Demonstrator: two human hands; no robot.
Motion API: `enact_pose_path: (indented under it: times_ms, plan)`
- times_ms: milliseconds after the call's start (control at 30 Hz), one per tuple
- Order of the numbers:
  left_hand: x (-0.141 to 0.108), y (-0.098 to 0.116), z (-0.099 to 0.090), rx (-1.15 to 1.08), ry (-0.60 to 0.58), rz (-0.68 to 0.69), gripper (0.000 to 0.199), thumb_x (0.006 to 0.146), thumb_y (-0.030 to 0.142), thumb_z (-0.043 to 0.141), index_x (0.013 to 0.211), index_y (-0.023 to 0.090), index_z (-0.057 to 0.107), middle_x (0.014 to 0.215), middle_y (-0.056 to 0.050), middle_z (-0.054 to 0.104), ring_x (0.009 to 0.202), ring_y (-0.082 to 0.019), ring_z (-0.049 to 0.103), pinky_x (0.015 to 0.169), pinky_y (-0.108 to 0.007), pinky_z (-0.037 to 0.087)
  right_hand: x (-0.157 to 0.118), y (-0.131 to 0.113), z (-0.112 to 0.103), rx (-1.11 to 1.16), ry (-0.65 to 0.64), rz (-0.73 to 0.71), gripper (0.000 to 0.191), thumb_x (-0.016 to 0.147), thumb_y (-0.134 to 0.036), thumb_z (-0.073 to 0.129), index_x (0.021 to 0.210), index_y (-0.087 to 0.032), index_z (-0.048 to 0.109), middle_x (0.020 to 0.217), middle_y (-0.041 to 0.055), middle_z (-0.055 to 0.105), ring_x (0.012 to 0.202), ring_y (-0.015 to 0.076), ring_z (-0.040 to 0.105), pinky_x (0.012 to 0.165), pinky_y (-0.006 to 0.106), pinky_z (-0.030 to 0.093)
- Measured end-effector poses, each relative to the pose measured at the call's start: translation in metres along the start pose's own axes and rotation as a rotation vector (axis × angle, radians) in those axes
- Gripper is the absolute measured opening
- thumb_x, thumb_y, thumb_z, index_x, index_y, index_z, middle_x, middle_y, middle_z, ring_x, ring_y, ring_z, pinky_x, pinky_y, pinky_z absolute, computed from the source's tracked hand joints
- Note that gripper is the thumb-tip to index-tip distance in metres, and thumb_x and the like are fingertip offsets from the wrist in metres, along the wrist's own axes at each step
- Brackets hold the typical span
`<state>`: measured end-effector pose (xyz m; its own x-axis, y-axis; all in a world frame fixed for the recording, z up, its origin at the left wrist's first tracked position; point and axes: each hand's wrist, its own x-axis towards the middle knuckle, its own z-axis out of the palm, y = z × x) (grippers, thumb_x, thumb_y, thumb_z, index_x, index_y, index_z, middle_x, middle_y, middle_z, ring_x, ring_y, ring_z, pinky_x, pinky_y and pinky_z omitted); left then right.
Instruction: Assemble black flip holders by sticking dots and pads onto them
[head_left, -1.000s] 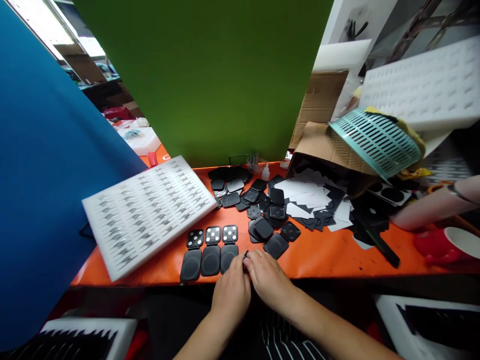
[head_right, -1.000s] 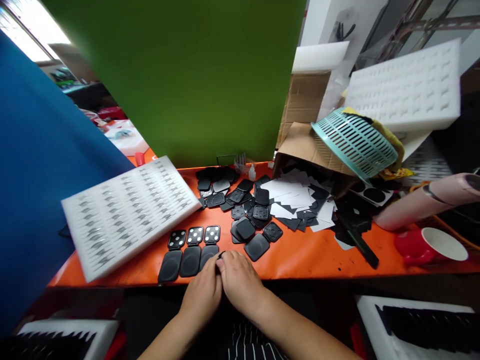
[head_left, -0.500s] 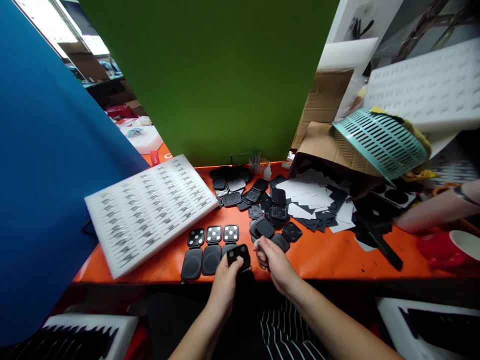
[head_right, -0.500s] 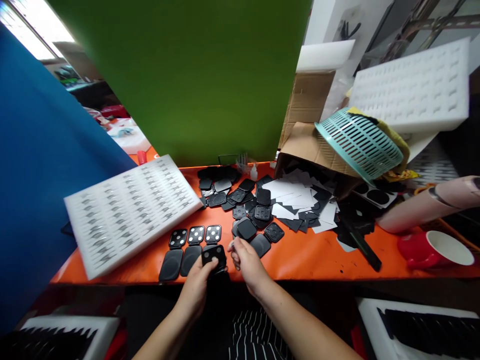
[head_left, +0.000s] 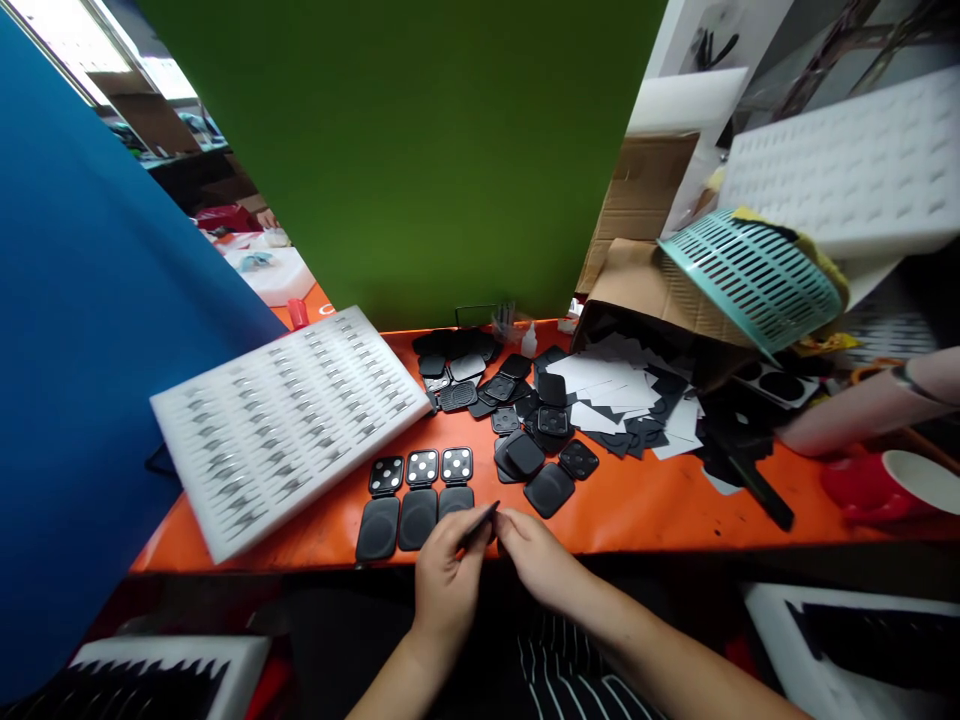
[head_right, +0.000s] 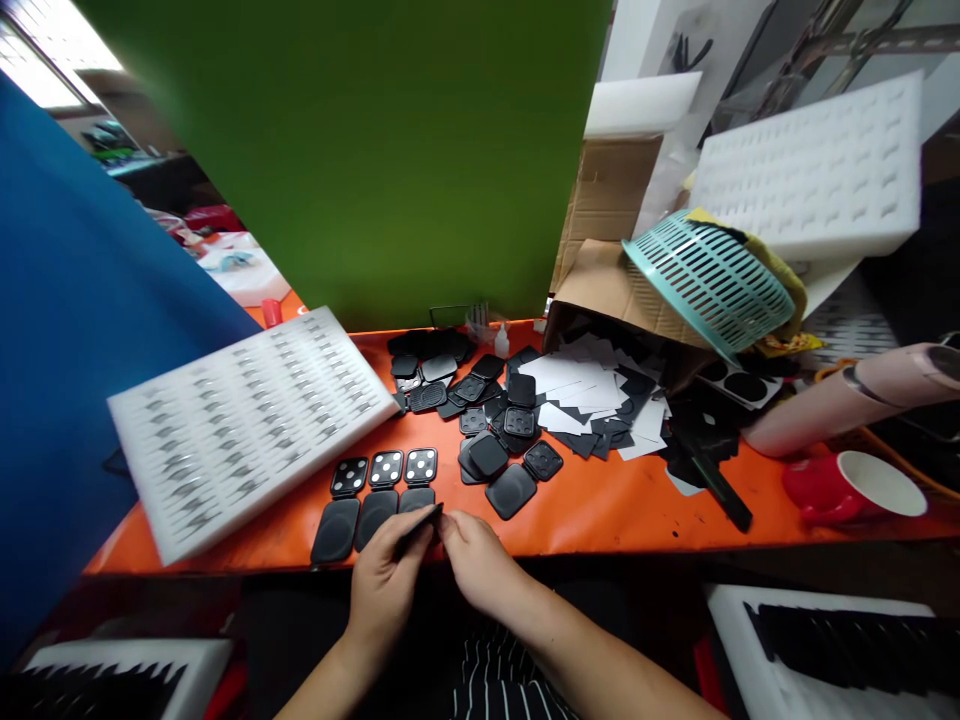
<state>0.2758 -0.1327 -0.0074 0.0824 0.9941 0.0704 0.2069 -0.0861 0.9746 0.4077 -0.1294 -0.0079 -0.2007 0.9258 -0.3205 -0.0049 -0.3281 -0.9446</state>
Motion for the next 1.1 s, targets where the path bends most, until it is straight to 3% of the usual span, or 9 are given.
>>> enact_pose_path:
  times_ms: [167,267,400,600,833,1000,1100]
  plan:
    - [-0.012,-0.010,-0.012,0.198,-0.165,0.277,0.034,0.083,0.012,0.047,0.113,0.027,0.054,0.107,-0.004,0.059,0.098,-0.017,0.055,0.085,-0.030,0.044,-0.008,-0.002,-0.006,0.768,-0.285,0.434,0.027,0.082,-0.039,0.045,0.067,-0.016,0.044,0.051,-0.0074,0.029,0.042,0.0042,0.023,0.043,0.017,0.019]
    - [-0.017,-0.014,-0.019,0.249,-0.232,0.387,0.043,0.080,0.007,0.048,0.118,0.027,0.049,0.115,-0.004,0.056,0.106,-0.018,0.052,0.092,-0.033,0.042,-0.010,-0.002,-0.008,0.949,-0.315,0.570,0.027,0.082,-0.037,0.044,0.068,-0.014,0.047,0.048,-0.0071,0.031,0.040,0.0039,0.027,0.042,0.016,0.021]
    - [-0.018,-0.013,-0.022,0.267,-0.268,0.460,0.049,0.078,0.002,0.048,0.120,0.027,0.047,0.116,-0.004,0.055,0.107,-0.019,0.051,0.092,-0.033,0.043,-0.010,-0.004,-0.005,1.023,-0.278,0.644,0.027,0.082,-0.038,0.046,0.070,-0.014,0.050,0.043,-0.0080,0.032,0.036,0.0036,0.028,0.039,0.014,0.020]
    - [-0.021,-0.015,-0.025,0.254,-0.230,0.497,0.049,0.077,0.001,0.049,0.119,0.025,0.048,0.116,-0.005,0.055,0.108,-0.020,0.051,0.093,-0.035,0.043,-0.008,-0.001,0.009,1.121,-0.251,0.689,0.028,0.080,-0.039,0.048,0.066,-0.015,0.049,0.039,-0.0091,0.029,0.034,0.0032,0.026,0.038,0.013,0.021]
    - [-0.025,-0.021,-0.032,0.240,-0.203,0.530,0.047,0.077,0.002,0.049,0.119,0.023,0.048,0.117,-0.008,0.054,0.108,-0.021,0.051,0.093,-0.038,0.043,-0.010,-0.001,0.012,0.953,-0.297,0.456,0.028,0.079,-0.041,0.053,0.076,-0.014,0.052,0.047,-0.0076,0.034,0.041,0.0032,0.031,0.043,0.015,0.024]
    - [-0.027,-0.022,-0.029,0.213,-0.193,0.518,0.046,0.077,0.002,0.048,0.118,0.023,0.048,0.117,-0.008,0.055,0.108,-0.022,0.051,0.093,-0.040,0.043,-0.008,-0.002,0.013,1.051,-0.281,0.635,0.026,0.079,-0.039,0.052,0.070,-0.014,0.050,0.043,-0.0094,0.027,0.037,0.0034,0.025,0.040,0.014,0.019]
    - [-0.028,-0.021,-0.028,0.215,-0.185,0.520,0.043,0.078,0.003,0.046,0.117,0.023,0.050,0.116,-0.008,0.055,0.107,-0.022,0.051,0.094,-0.041,0.041,-0.007,-0.001,0.019,1.066,-0.250,0.647,0.029,0.078,-0.040,0.049,0.063,-0.016,0.044,0.042,-0.0098,0.024,0.037,0.0038,0.023,0.041,0.015,0.018]
